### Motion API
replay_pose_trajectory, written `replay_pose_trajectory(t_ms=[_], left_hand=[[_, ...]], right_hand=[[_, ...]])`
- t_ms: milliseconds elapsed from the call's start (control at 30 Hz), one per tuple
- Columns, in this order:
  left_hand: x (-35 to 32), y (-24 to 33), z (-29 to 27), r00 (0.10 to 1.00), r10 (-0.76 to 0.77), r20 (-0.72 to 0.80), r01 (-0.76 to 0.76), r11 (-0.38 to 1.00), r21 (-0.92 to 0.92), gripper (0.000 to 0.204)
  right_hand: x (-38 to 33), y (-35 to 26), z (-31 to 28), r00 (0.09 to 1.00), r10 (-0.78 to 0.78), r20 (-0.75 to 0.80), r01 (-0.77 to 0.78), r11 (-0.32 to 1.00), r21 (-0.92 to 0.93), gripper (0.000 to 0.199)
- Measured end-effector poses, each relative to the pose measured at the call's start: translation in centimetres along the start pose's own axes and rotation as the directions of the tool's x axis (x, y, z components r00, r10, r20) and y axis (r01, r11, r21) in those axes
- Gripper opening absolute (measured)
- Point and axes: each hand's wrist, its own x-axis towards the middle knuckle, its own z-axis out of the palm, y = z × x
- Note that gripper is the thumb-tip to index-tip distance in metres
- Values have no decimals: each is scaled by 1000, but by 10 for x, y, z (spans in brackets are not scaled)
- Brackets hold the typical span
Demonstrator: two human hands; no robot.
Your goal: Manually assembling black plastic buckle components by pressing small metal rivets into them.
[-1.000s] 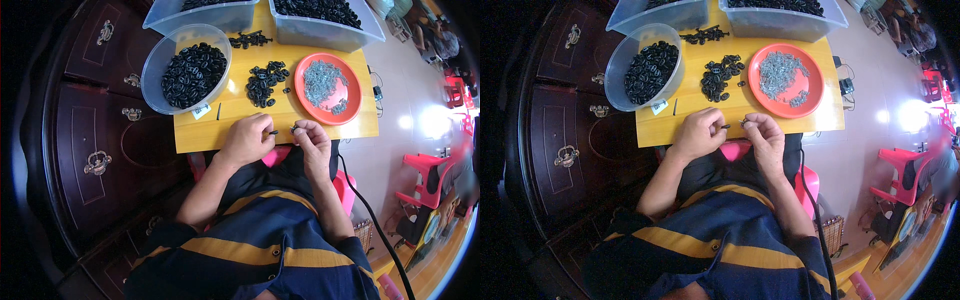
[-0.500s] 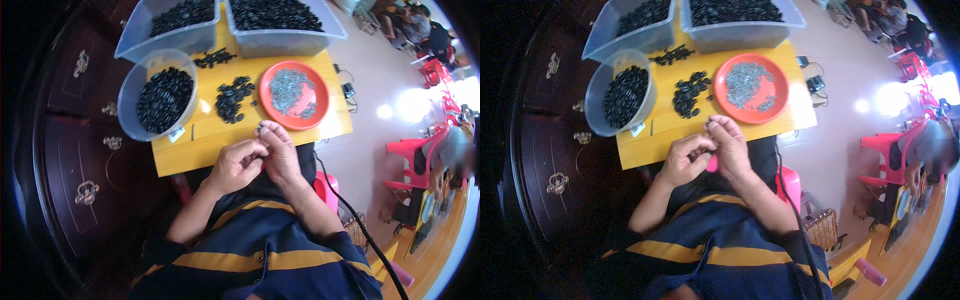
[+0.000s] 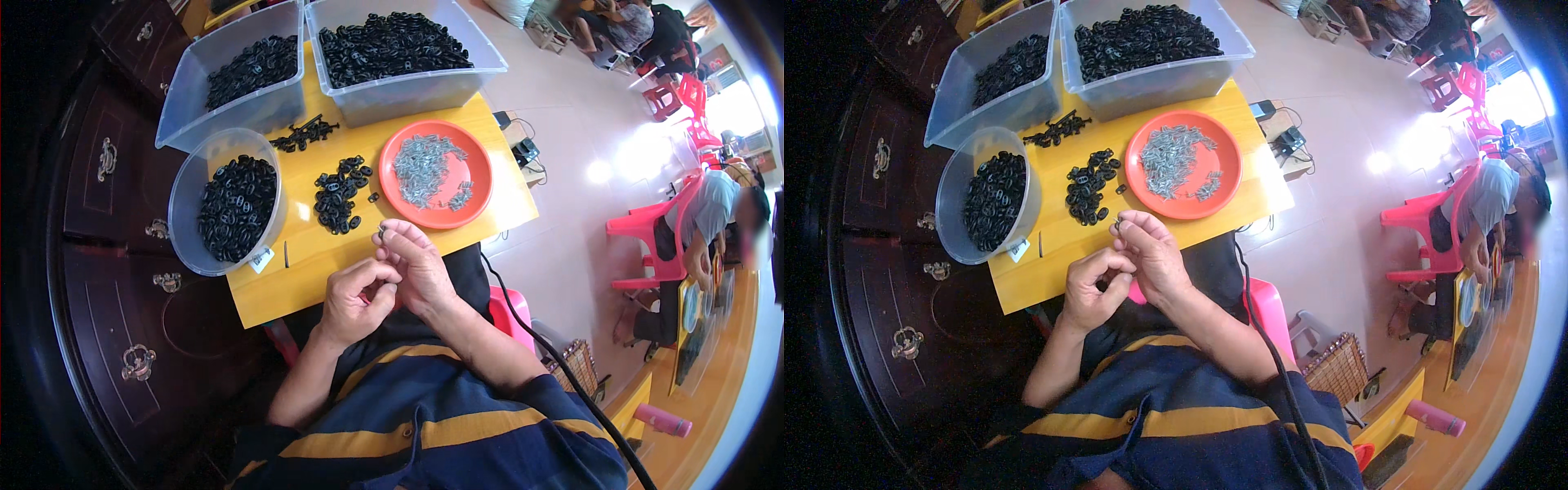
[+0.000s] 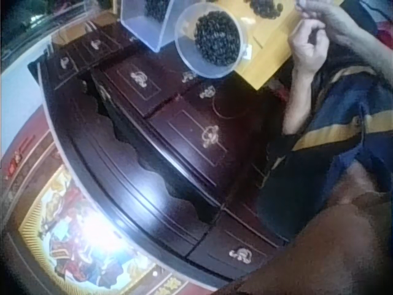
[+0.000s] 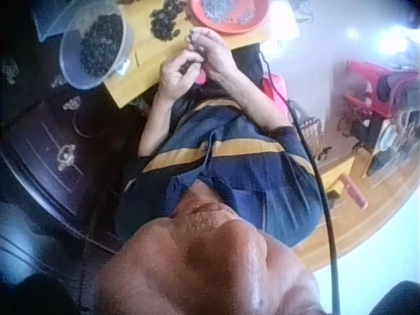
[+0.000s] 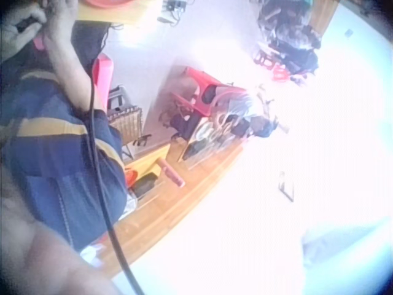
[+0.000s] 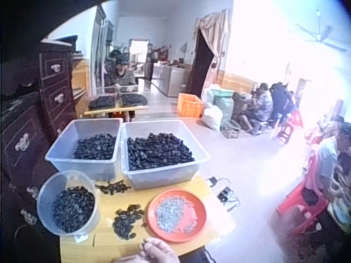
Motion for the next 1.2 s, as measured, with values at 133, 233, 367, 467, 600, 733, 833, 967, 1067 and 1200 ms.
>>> replay_pose_trajectory(t_ms=[133, 233, 367, 467, 600, 733, 833, 967, 1067, 1200], left_hand=[[1, 3, -1, 999, -40, 28, 41, 999, -29, 16], [0, 6, 0, 999, -37, 13, 37, 999, -3, 16], [-3, 4, -1, 997, -64, -45, 65, 998, 15, 16], [0, 3, -2, 991, -120, -64, 115, 990, -88, 11], [4, -4, -9, 984, -8, -179, 2, 999, -36, 9], [-1, -8, -14, 955, -270, -121, 219, 921, -322, 14], [3, -3, -12, 936, -255, -242, 144, 907, -396, 14], [1, -9, -17, 950, -242, -199, 147, 906, -397, 16], [1, -9, -17, 952, -254, -170, 174, 908, -381, 17], [2, -11, -15, 964, -212, -158, 145, 924, -353, 19]], right_hand=[[2, 1, -7, 1000, -18, -5, 18, 1000, -21, 18], [-1, 0, -6, 1000, -10, -3, 10, 999, -31, 19], [-5, -1, -3, 998, -58, -21, 56, 996, -63, 20], [-6, -3, -7, 994, -110, -29, 106, 989, -106, 18], [-12, -9, -7, 994, -111, -23, 105, 978, -183, 16], [-15, -8, -7, 992, -120, -25, 112, 970, -218, 15], [-14, -5, -9, 989, -143, -28, 131, 955, -266, 17], [-15, -3, -8, 985, -171, 21, 168, 928, -333, 16], [-16, -3, -7, 981, -179, 70, 192, 907, -373, 16], [-18, -2, -5, 981, -174, 85, 194, 898, -396, 16]])
